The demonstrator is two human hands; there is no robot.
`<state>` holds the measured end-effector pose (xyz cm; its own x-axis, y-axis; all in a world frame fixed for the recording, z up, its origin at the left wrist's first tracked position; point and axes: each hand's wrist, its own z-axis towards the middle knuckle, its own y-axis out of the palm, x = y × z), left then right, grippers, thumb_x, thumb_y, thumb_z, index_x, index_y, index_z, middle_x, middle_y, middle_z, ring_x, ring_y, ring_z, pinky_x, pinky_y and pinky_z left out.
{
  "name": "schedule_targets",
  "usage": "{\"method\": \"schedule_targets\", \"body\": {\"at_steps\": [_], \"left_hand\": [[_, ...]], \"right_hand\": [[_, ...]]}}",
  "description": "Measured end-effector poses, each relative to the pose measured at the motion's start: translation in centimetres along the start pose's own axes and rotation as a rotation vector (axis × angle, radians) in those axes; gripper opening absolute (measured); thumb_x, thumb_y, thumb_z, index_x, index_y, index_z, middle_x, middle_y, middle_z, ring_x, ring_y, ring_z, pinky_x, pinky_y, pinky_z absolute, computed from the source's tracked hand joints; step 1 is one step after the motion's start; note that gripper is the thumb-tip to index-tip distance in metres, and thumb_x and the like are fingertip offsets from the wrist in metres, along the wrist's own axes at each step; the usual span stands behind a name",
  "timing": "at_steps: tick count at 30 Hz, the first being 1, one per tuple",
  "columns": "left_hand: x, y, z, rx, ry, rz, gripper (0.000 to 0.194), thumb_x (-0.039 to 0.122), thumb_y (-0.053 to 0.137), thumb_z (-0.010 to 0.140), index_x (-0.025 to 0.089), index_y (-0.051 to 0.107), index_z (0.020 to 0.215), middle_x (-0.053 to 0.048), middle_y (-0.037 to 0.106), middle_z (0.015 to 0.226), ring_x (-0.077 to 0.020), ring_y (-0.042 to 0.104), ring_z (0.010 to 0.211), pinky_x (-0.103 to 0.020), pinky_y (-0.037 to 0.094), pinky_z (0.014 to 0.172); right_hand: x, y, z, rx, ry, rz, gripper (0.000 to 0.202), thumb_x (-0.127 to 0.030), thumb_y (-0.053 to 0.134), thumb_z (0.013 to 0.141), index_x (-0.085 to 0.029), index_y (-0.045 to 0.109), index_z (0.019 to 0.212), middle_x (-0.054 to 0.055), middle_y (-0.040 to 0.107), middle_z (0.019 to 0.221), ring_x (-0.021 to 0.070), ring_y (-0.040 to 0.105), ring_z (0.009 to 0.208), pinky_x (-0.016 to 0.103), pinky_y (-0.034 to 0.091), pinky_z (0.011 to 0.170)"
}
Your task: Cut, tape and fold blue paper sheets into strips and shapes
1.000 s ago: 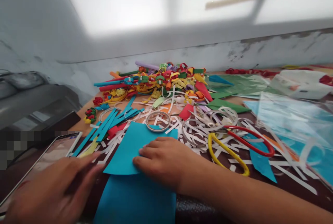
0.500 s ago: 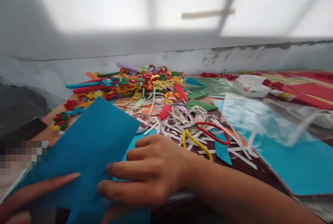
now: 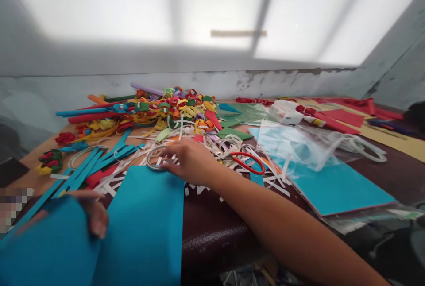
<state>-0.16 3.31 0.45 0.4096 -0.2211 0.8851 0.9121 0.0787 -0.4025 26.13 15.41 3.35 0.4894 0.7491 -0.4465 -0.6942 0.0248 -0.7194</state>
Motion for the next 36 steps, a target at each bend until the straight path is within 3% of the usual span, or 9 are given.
{"method": "schedule_targets", "body": {"at_steps": [6, 10, 13, 15, 18, 23, 26, 30, 36], "left_hand": [[4.1, 2.1, -0.2, -0.144, 0.014, 0.075, 0.035, 0.053, 0.057, 0.092, 0.028, 0.072, 0.073, 0.002, 0.067, 0.063, -0.0158, 0.061, 0.054, -0.021, 0.052, 0.05], [3.4, 2.2, -0.2, -0.017, 0.127, 0.147, 0.023, 0.046, 0.06, 0.093, 0.033, 0.079, 0.096, 0.0, 0.081, 0.109, -0.0206, 0.077, 0.098, -0.023, 0.06, 0.085], [2.6, 2.6, -0.2, 0.057, 0.24, 0.269, 0.022, 0.042, 0.062, 0.093, 0.037, 0.08, 0.103, 0.001, 0.061, 0.151, -0.0269, 0.065, 0.13, -0.035, 0.053, 0.107], [2.5, 3.1, -0.2, 0.062, 0.311, 0.333, 0.024, 0.036, 0.059, 0.094, 0.037, 0.081, 0.105, 0.002, 0.056, 0.155, -0.0272, 0.059, 0.137, -0.038, 0.051, 0.11], [2.7, 3.8, -0.3, 0.046, 0.38, 0.347, 0.031, 0.027, 0.054, 0.097, 0.033, 0.08, 0.111, -0.001, 0.069, 0.141, -0.0203, 0.069, 0.124, -0.028, 0.054, 0.105], [2.8, 4.2, -0.4, 0.176, 0.378, 0.367, 0.033, 0.023, 0.051, 0.097, 0.021, 0.081, 0.11, -0.008, 0.078, 0.124, -0.0204, 0.076, 0.112, -0.024, 0.057, 0.099], [2.9, 4.4, -0.3, 0.104, 0.396, 0.353, 0.037, 0.018, 0.047, 0.096, 0.019, 0.081, 0.112, -0.008, 0.08, 0.121, -0.0211, 0.076, 0.111, -0.026, 0.058, 0.098], [3.3, 4.9, -0.2, -0.036, 0.35, 0.269, 0.035, 0.022, 0.048, 0.098, 0.02, 0.081, 0.109, -0.01, 0.078, 0.124, -0.0247, 0.076, 0.111, -0.032, 0.061, 0.097], [3.4, 4.5, -0.6, 0.032, 0.156, 0.13, 0.029, 0.04, 0.058, 0.096, 0.03, 0.082, 0.107, -0.007, 0.073, 0.135, -0.0301, 0.069, 0.124, -0.043, 0.055, 0.106]], "right_hand": [[-0.4, 1.7, 0.0, -0.114, -0.108, -0.086, 0.022, -0.01, 0.071, 0.091, -0.017, 0.077, 0.111, 0.01, 0.079, 0.107, 0.0229, 0.068, 0.1, 0.037, 0.05, 0.092], [-1.0, 0.7, -0.1, -0.047, -0.147, -0.098, 0.024, -0.014, 0.06, 0.1, -0.013, 0.074, 0.119, 0.013, 0.077, 0.109, 0.0232, 0.064, 0.101, 0.041, 0.049, 0.095], [-2.4, -0.7, -0.9, -0.068, -0.282, 0.032, 0.026, -0.016, 0.053, 0.104, -0.019, 0.076, 0.115, 0.008, 0.073, 0.102, 0.0188, 0.062, 0.096, 0.036, 0.051, 0.091], [-3.3, -1.4, -1.4, -0.139, -0.342, 0.137, 0.03, -0.01, 0.051, 0.103, -0.022, 0.077, 0.113, 0.006, 0.07, 0.1, 0.0165, 0.061, 0.093, 0.033, 0.053, 0.087], [-4.1, -1.3, -1.9, -0.148, -0.35, 0.267, 0.032, -0.007, 0.052, 0.101, -0.026, 0.076, 0.112, 0.004, 0.067, 0.098, 0.0148, 0.062, 0.093, 0.031, 0.055, 0.083], [-4.3, 0.7, -1.6, 0.238, -0.047, 0.517, 0.032, -0.027, 0.086, 0.081, -0.025, 0.071, 0.109, 0.002, 0.069, 0.1, 0.013, 0.068, 0.08, 0.026, 0.056, 0.065], [-4.8, 1.5, -1.5, 0.077, 0.132, 0.668, 0.038, -0.037, 0.091, 0.073, -0.022, 0.07, 0.1, 0.0, 0.075, 0.086, 0.0154, 0.072, 0.077, 0.026, 0.056, 0.063], [-5.5, 1.7, -1.6, -0.084, 0.157, 0.644, 0.023, -0.041, 0.086, 0.078, -0.022, 0.078, 0.088, 0.003, 0.08, 0.086, 0.0164, 0.073, 0.078, 0.027, 0.055, 0.066], [-3.9, 0.6, -1.4, 0.139, 0.189, 0.631, 0.017, -0.033, 0.077, 0.085, -0.026, 0.083, 0.1, 0.003, 0.083, 0.096, 0.0214, 0.077, 0.09, 0.04, 0.063, 0.086]]}}
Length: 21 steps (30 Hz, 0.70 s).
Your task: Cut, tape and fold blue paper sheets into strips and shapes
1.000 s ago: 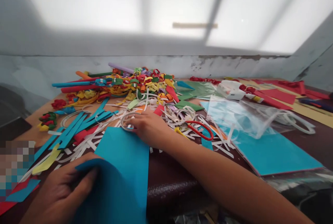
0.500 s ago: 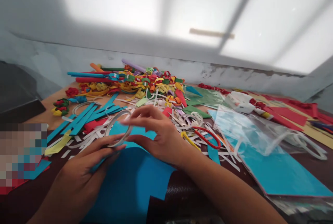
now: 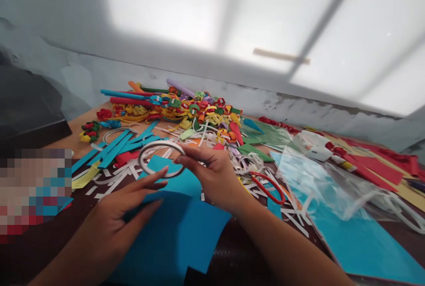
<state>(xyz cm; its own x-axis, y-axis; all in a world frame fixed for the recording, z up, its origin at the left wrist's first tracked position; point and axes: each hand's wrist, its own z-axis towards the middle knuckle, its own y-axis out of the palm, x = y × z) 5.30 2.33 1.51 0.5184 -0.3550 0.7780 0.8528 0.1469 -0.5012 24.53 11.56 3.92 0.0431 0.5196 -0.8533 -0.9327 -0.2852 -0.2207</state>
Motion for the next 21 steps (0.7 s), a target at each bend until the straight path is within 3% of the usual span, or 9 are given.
{"method": "schedule_targets", "body": {"at_steps": [3, 5, 9, 11, 13, 15, 18, 21], "left_hand": [[-0.1, -0.8, 0.3, 0.085, -0.215, -0.227, 0.03, 0.053, 0.07, 0.087, 0.026, 0.083, 0.088, -0.008, 0.084, 0.098, -0.0296, 0.08, 0.088, -0.036, 0.066, 0.075], [-0.2, -1.2, 0.7, 0.133, -0.375, -0.43, 0.033, 0.054, 0.079, 0.077, 0.023, 0.08, 0.087, -0.006, 0.081, 0.078, -0.0261, 0.077, 0.068, -0.031, 0.063, 0.057], [-0.2, -1.4, 1.2, 0.249, -0.582, -0.647, 0.05, 0.052, 0.09, 0.063, 0.021, 0.074, 0.098, -0.001, 0.075, 0.066, -0.0202, 0.071, 0.056, -0.025, 0.056, 0.048], [-0.2, -1.3, 1.2, 0.25, -0.58, -0.662, 0.044, 0.054, 0.087, 0.065, 0.019, 0.074, 0.088, 0.001, 0.07, 0.059, -0.0161, 0.063, 0.051, -0.023, 0.051, 0.046], [-0.4, -1.2, 1.1, 0.263, -0.537, -0.633, 0.038, 0.052, 0.085, 0.069, 0.018, 0.075, 0.081, 0.001, 0.067, 0.057, -0.0143, 0.061, 0.052, -0.022, 0.049, 0.048], [-0.6, -1.1, 1.0, 0.313, -0.498, -0.569, 0.033, 0.047, 0.086, 0.069, 0.018, 0.076, 0.081, 0.001, 0.07, 0.061, -0.0149, 0.062, 0.056, -0.022, 0.05, 0.051], [-0.8, -1.0, 0.8, 0.395, -0.459, -0.541, 0.032, 0.041, 0.089, 0.069, 0.018, 0.077, 0.087, -0.001, 0.075, 0.069, -0.0176, 0.069, 0.065, -0.022, 0.054, 0.058], [-0.7, -1.0, 0.5, 0.375, -0.437, -0.62, 0.029, 0.04, 0.088, 0.071, 0.02, 0.076, 0.088, 0.0, 0.076, 0.071, -0.0168, 0.072, 0.069, -0.021, 0.056, 0.064]], "right_hand": [[0.2, -1.7, 0.6, 0.122, -0.015, -0.06, 0.024, -0.028, 0.081, 0.081, -0.028, 0.082, 0.104, 0.003, 0.083, 0.097, 0.0228, 0.078, 0.089, 0.045, 0.064, 0.088], [0.0, -2.8, 0.9, 0.232, -0.043, -0.11, 0.027, -0.027, 0.085, 0.077, -0.029, 0.082, 0.104, 0.002, 0.083, 0.093, 0.0223, 0.078, 0.083, 0.043, 0.065, 0.082], [-2.3, -4.4, 0.4, 0.373, -0.19, -0.228, 0.029, -0.023, 0.086, 0.079, -0.037, 0.082, 0.104, -0.001, 0.083, 0.094, 0.0177, 0.077, 0.08, 0.034, 0.064, 0.075], [-4.5, -4.4, -0.4, 0.276, -0.281, -0.342, 0.031, -0.018, 0.083, 0.083, -0.04, 0.081, 0.106, -0.003, 0.082, 0.095, 0.0157, 0.076, 0.08, 0.029, 0.062, 0.07], [-6.8, -3.6, -1.2, -0.101, -0.281, -0.422, 0.03, -0.019, 0.081, 0.085, -0.038, 0.081, 0.108, -0.002, 0.08, 0.089, 0.0134, 0.073, 0.072, 0.023, 0.058, 0.059], [-8.4, -2.0, -1.6, -0.482, -0.195, -0.342, 0.022, -0.02, 0.073, 0.093, -0.031, 0.081, 0.111, -0.002, 0.078, 0.082, 0.0086, 0.069, 0.063, 0.017, 0.054, 0.052], [-8.3, 1.0, -1.3, -0.551, -0.113, -0.235, 0.014, -0.019, 0.072, 0.094, -0.024, 0.08, 0.103, -0.003, 0.079, 0.086, 0.0065, 0.071, 0.072, 0.014, 0.056, 0.065], [-5.9, 3.5, -0.5, -0.453, -0.042, -0.164, 0.011, -0.014, 0.076, 0.087, -0.021, 0.076, 0.095, -0.002, 0.079, 0.092, 0.0103, 0.073, 0.083, 0.019, 0.058, 0.075]]}}
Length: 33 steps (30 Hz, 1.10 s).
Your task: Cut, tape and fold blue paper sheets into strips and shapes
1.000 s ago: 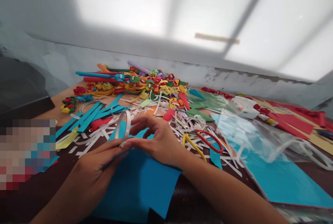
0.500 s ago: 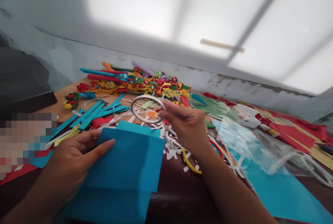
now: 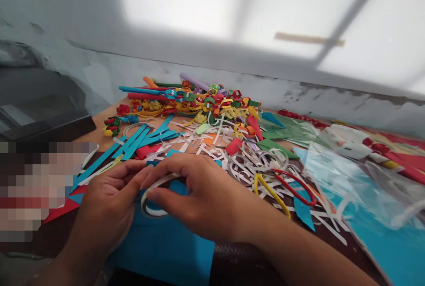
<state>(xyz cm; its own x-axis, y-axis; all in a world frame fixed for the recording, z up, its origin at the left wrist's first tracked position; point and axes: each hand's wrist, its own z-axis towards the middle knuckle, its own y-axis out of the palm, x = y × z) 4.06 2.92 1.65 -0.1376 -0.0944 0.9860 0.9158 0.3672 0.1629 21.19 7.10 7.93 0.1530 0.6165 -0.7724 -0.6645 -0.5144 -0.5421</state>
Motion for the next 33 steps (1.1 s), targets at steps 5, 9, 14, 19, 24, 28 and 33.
{"method": "schedule_targets", "body": {"at_steps": [5, 9, 14, 19, 24, 28, 33], "left_hand": [[0.2, 0.0, -0.4, -0.084, -0.013, -0.032, 0.022, 0.038, 0.088, 0.073, 0.021, 0.076, 0.08, 0.002, 0.076, 0.069, -0.0131, 0.071, 0.066, -0.016, 0.054, 0.06], [0.3, -0.1, -0.5, -0.093, -0.007, -0.01, 0.017, 0.031, 0.088, 0.073, 0.022, 0.075, 0.078, 0.004, 0.075, 0.068, -0.0102, 0.069, 0.065, -0.013, 0.051, 0.058], [0.1, -0.4, -0.3, -0.145, -0.027, -0.014, 0.016, 0.035, 0.083, 0.081, 0.022, 0.073, 0.083, 0.004, 0.073, 0.07, -0.0094, 0.067, 0.066, -0.013, 0.052, 0.06], [-0.5, -0.5, -0.2, -0.085, -0.034, -0.064, 0.016, 0.039, 0.079, 0.086, 0.025, 0.072, 0.09, 0.007, 0.068, 0.068, -0.007, 0.061, 0.063, -0.012, 0.049, 0.061], [-0.2, -0.4, -0.5, -0.095, -0.018, -0.034, 0.016, 0.037, 0.078, 0.086, 0.023, 0.072, 0.084, 0.007, 0.065, 0.066, -0.0059, 0.055, 0.06, -0.012, 0.043, 0.055], [0.1, -0.3, -0.5, -0.093, 0.002, 0.021, 0.017, 0.039, 0.077, 0.087, 0.023, 0.073, 0.085, 0.006, 0.069, 0.069, -0.0064, 0.057, 0.063, -0.012, 0.045, 0.057], [0.3, -0.3, -0.5, -0.077, -0.009, 0.055, 0.02, 0.043, 0.078, 0.086, 0.024, 0.073, 0.089, 0.006, 0.072, 0.068, -0.0073, 0.062, 0.062, -0.012, 0.046, 0.055]], "right_hand": [[3.0, 2.1, 0.4, 0.207, -0.098, -0.147, 0.026, -0.027, 0.088, 0.076, -0.02, 0.068, 0.091, -0.001, 0.073, 0.085, 0.0137, 0.067, 0.075, 0.027, 0.055, 0.072], [3.1, 2.6, -0.2, 0.243, -0.224, -0.335, 0.011, -0.023, 0.071, 0.089, -0.02, 0.063, 0.081, -0.001, 0.066, 0.074, 0.0123, 0.057, 0.065, 0.026, 0.048, 0.063], [3.2, 1.9, 0.0, 0.157, -0.282, -0.387, 0.017, -0.031, 0.067, 0.096, -0.018, 0.068, 0.084, 0.001, 0.063, 0.076, 0.014, 0.056, 0.069, 0.028, 0.046, 0.064], [3.6, 1.2, -0.1, 0.118, -0.353, -0.285, 0.012, -0.03, 0.07, 0.097, -0.021, 0.066, 0.089, -0.001, 0.071, 0.082, 0.012, 0.065, 0.073, 0.025, 0.052, 0.068], [3.4, 1.6, -0.5, 0.189, -0.284, -0.321, 0.014, -0.031, 0.061, 0.103, -0.025, 0.055, 0.092, -0.003, 0.069, 0.075, 0.0104, 0.061, 0.058, 0.023, 0.049, 0.057], [3.3, 1.6, -0.6, 0.17, -0.26, -0.301, 0.016, -0.035, 0.062, 0.102, -0.025, 0.053, 0.094, -0.003, 0.067, 0.075, 0.0103, 0.06, 0.056, 0.022, 0.047, 0.052], [3.4, 1.1, -0.5, 0.085, -0.362, -0.346, 0.009, -0.029, 0.066, 0.099, -0.021, 0.061, 0.099, -0.001, 0.07, 0.081, 0.0107, 0.064, 0.067, 0.021, 0.049, 0.062]]}}
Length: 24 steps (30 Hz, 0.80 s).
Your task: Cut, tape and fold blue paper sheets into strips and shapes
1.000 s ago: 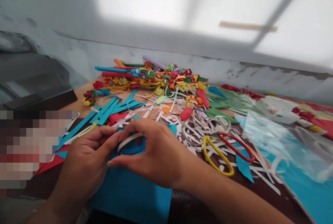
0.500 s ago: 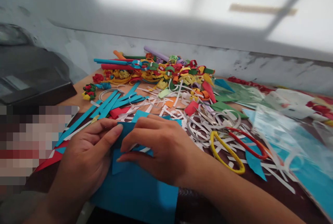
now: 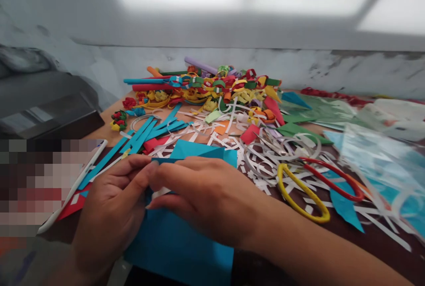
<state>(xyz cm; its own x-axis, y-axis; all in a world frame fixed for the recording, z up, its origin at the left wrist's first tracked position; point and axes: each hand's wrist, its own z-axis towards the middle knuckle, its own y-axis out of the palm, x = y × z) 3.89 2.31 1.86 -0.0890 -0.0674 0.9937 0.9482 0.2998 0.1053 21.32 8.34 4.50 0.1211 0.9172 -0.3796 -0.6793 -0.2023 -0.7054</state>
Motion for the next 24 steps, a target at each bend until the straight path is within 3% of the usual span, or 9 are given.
{"method": "schedule_targets", "body": {"at_steps": [6, 12, 17, 20, 24], "left_hand": [[-0.01, 0.09, -0.01, 0.003, 0.021, 0.033, 0.025, 0.047, 0.079, 0.083, 0.023, 0.074, 0.089, 0.004, 0.077, 0.075, -0.0082, 0.065, 0.066, -0.011, 0.048, 0.057], [0.02, 0.08, -0.05, 0.004, 0.01, 0.022, 0.029, 0.05, 0.08, 0.081, 0.023, 0.074, 0.088, 0.004, 0.074, 0.068, -0.008, 0.063, 0.06, -0.012, 0.047, 0.053], [0.08, 0.14, -0.07, -0.014, 0.016, 0.024, 0.028, 0.049, 0.082, 0.081, 0.022, 0.073, 0.085, 0.004, 0.071, 0.065, -0.0083, 0.062, 0.059, -0.012, 0.046, 0.052], [0.02, 0.12, -0.1, -0.026, 0.014, 0.028, 0.027, 0.049, 0.081, 0.081, 0.023, 0.074, 0.085, 0.004, 0.073, 0.068, -0.0087, 0.062, 0.06, -0.013, 0.048, 0.054], [0.02, 0.1, -0.13, -0.012, 0.011, 0.045, 0.028, 0.048, 0.08, 0.082, 0.022, 0.073, 0.087, 0.002, 0.073, 0.069, -0.0092, 0.062, 0.061, -0.013, 0.046, 0.052]], "right_hand": [[0.21, -0.16, 0.02, -0.037, -0.024, 0.017, 0.018, -0.027, 0.075, 0.093, -0.021, 0.059, 0.1, -0.002, 0.071, 0.085, 0.0105, 0.064, 0.07, 0.019, 0.05, 0.068], [0.16, -0.02, -0.08, -0.019, -0.027, 0.065, 0.011, -0.025, 0.067, 0.099, -0.021, 0.057, 0.099, -0.002, 0.073, 0.089, 0.0077, 0.067, 0.074, 0.014, 0.049, 0.068], [-0.11, -0.12, -0.15, -0.067, 0.004, 0.093, 0.012, -0.025, 0.066, 0.099, -0.022, 0.061, 0.11, 0.0, 0.075, 0.095, 0.0102, 0.07, 0.081, 0.017, 0.051, 0.073], [-0.16, -0.12, 0.0, -0.054, 0.053, 0.086, 0.005, -0.025, 0.063, 0.101, -0.022, 0.059, 0.1, -0.003, 0.07, 0.082, 0.0083, 0.061, 0.063, 0.018, 0.047, 0.062], [-0.22, 0.05, 0.14, -0.021, 0.121, 0.07, 0.018, -0.029, 0.062, 0.101, -0.024, 0.049, 0.091, -0.008, 0.057, 0.068, 0.0071, 0.04, 0.048, 0.02, 0.035, 0.048]]}}
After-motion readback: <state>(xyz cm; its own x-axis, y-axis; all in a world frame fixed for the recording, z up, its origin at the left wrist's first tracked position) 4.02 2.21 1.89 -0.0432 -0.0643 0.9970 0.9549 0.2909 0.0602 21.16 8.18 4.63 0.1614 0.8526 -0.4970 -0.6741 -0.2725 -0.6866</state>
